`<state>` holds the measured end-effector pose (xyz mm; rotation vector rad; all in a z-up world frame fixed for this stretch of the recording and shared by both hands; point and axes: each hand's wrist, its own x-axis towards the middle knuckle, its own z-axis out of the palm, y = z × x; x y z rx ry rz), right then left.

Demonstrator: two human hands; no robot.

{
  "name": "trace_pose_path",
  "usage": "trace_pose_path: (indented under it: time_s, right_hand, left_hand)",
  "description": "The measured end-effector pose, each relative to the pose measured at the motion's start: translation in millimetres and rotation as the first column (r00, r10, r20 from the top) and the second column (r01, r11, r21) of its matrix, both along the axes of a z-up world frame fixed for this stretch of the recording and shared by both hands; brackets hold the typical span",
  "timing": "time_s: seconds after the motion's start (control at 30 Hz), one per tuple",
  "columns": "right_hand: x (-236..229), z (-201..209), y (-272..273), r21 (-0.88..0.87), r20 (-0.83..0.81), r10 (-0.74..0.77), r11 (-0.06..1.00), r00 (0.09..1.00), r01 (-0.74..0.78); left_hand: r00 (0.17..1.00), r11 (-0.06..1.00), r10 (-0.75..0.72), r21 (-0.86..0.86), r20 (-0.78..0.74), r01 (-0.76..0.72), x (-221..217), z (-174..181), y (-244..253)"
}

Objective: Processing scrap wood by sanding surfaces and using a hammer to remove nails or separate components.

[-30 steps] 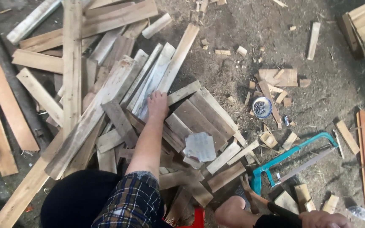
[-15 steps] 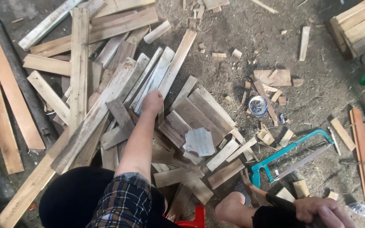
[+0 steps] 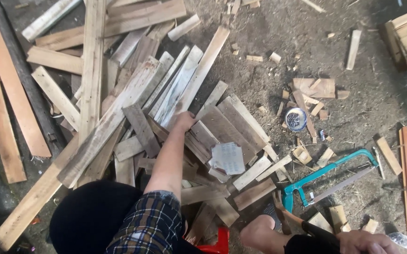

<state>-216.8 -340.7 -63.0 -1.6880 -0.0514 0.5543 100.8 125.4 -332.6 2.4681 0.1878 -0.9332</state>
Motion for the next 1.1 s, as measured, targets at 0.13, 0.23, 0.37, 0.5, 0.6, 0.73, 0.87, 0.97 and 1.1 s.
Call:
trace_pose_path:
  time_s: [0.13,0.23,0.37,0.5,0.6,0.73,0.87,0.97,1.1]
  right_hand:
    - [1.3,10.0,44.4,0.073,0.169,-0.416,0.909,0.894,0.409]
    - [-1.1,10.1,41.4,0.13,0.187,-0.47,0.882,0.863,0.452]
    - [0.5,16.5,28.7,0.201,0.113,-0.342,0.927,0.933,0.316]
    - [11.9,34.7,35.9,0.209,0.046,-0.3,0.936,0.953,0.285]
    - [25.6,76.4,86.5,0.04,0.101,-0.324,0.946,0.941,0.322]
    - [27.6,118.8,143.3,-0.068,0.313,-0.706,0.651,0.635,0.756]
    - [25.6,130.5,151.5,0.281,-0.02,-0.87,0.468,0.493,0.838]
    - [27.4,141.4,157.5,0.203,0.059,-0.849,0.525,0.525,0.826]
    - [24.5,145.2,159.1,0.286,0.059,-0.841,0.53,0.538,0.798]
  left_hand:
    - [0.983,0.977,0.169,-0.117,-0.073,-0.176,4.9,-2.4,-6.7]
    - [0.986,0.98,0.163,-0.109,-0.031,-0.165,4.9,17.6,-12.5]
    - [0.974,0.981,0.193,-0.036,0.115,-0.19,5.6,46.6,-23.0]
    - [0.869,0.946,0.321,-0.173,0.377,-0.275,11.2,103.7,-30.6]
    - [0.895,0.813,0.423,-0.495,0.141,-0.306,14.2,155.0,-35.0]
    - [0.877,0.687,0.479,-0.634,0.029,-0.354,0.4,224.2,-46.9]
    - [0.828,0.4,0.547,-0.832,-0.12,-0.385,-39.0,210.3,-37.2]
    - [0.705,0.172,0.668,-0.873,-0.237,-0.457,-84.6,212.2,-30.5]
    - [0.683,0.112,0.675,-0.876,-0.28,-0.469,-123.0,148.2,-19.3]
